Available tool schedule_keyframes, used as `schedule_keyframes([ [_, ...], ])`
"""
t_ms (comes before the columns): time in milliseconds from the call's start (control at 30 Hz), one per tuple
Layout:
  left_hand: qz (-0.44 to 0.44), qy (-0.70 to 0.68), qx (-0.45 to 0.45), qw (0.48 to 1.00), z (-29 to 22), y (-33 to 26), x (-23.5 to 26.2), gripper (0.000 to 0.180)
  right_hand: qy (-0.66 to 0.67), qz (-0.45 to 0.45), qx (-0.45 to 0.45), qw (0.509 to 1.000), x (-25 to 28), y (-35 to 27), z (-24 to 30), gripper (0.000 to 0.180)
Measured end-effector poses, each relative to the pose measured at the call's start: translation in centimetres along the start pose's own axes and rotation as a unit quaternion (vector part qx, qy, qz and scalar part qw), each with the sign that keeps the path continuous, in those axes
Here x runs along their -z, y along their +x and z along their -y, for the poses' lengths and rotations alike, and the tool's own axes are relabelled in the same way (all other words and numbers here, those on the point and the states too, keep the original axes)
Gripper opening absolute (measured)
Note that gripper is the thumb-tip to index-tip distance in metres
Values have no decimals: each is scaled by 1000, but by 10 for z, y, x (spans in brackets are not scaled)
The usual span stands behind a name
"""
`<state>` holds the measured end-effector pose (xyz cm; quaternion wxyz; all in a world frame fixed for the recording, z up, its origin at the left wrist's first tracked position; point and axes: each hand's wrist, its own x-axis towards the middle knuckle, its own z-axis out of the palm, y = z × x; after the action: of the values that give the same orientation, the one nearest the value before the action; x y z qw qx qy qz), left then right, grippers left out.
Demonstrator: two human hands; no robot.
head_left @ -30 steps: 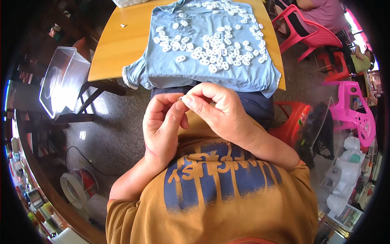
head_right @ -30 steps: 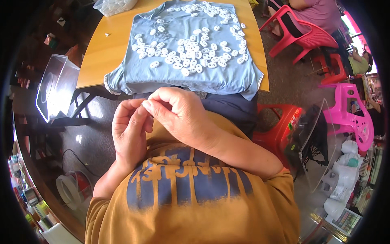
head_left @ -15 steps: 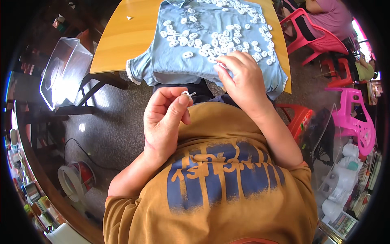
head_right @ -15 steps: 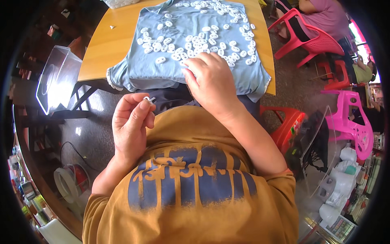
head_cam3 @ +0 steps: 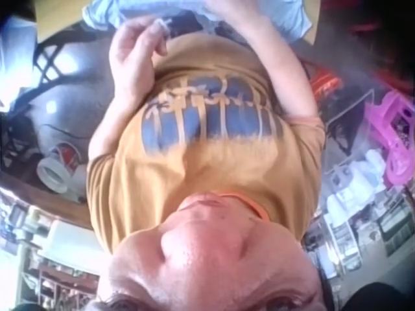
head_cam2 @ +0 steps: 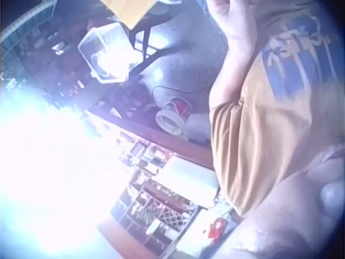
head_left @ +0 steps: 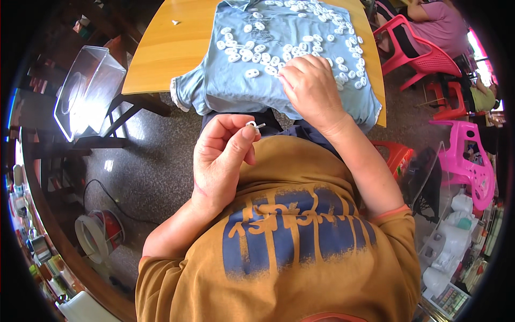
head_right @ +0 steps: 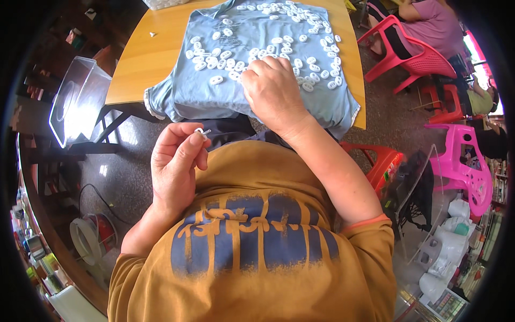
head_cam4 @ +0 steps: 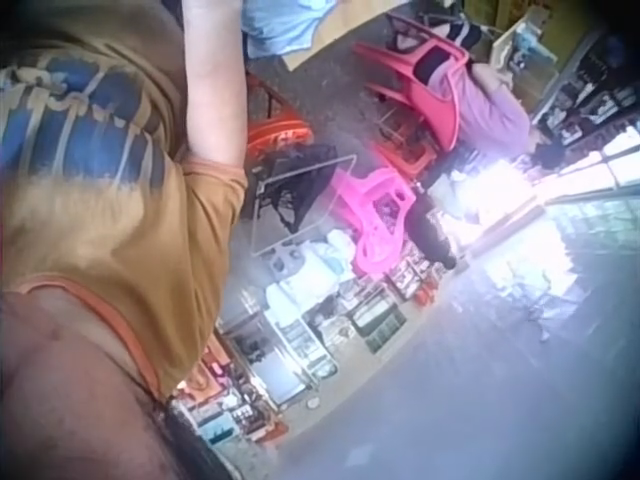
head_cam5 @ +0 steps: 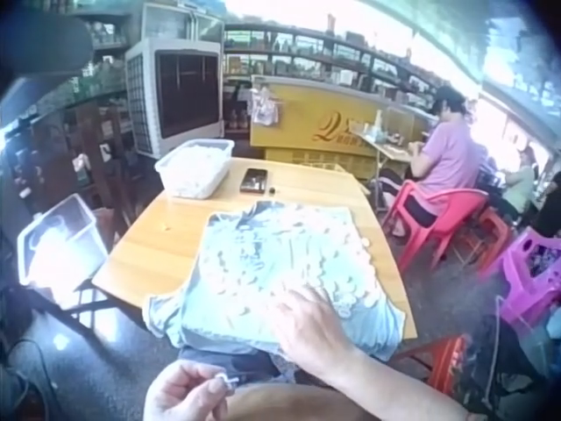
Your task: Assembling small white plastic components by manually inserting metal pins.
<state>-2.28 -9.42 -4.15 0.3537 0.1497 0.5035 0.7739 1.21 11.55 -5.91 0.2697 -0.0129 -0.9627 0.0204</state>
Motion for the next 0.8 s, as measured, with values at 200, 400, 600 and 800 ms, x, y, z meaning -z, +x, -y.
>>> schedule_keyframes([
  [200, -16, -38, -33, 999, -11, 1, -1, 14, 251, -43, -122, 959, 28, -3, 28, 8],
  [400, 22, -98, -57, 993, -29, 0, -16, 13, 691, 28, -256, 675, 69, -16, 62, 13],
  [600, 70, -96, -53, 992, -24, -3, -23, 12, 729, 34, -275, 626, 83, -22, 73, 15],
  [800, 88, -115, -15, 989, -20, -2, -27, 12, 716, 23, -273, 642, 77, -30, 68, 20],
])
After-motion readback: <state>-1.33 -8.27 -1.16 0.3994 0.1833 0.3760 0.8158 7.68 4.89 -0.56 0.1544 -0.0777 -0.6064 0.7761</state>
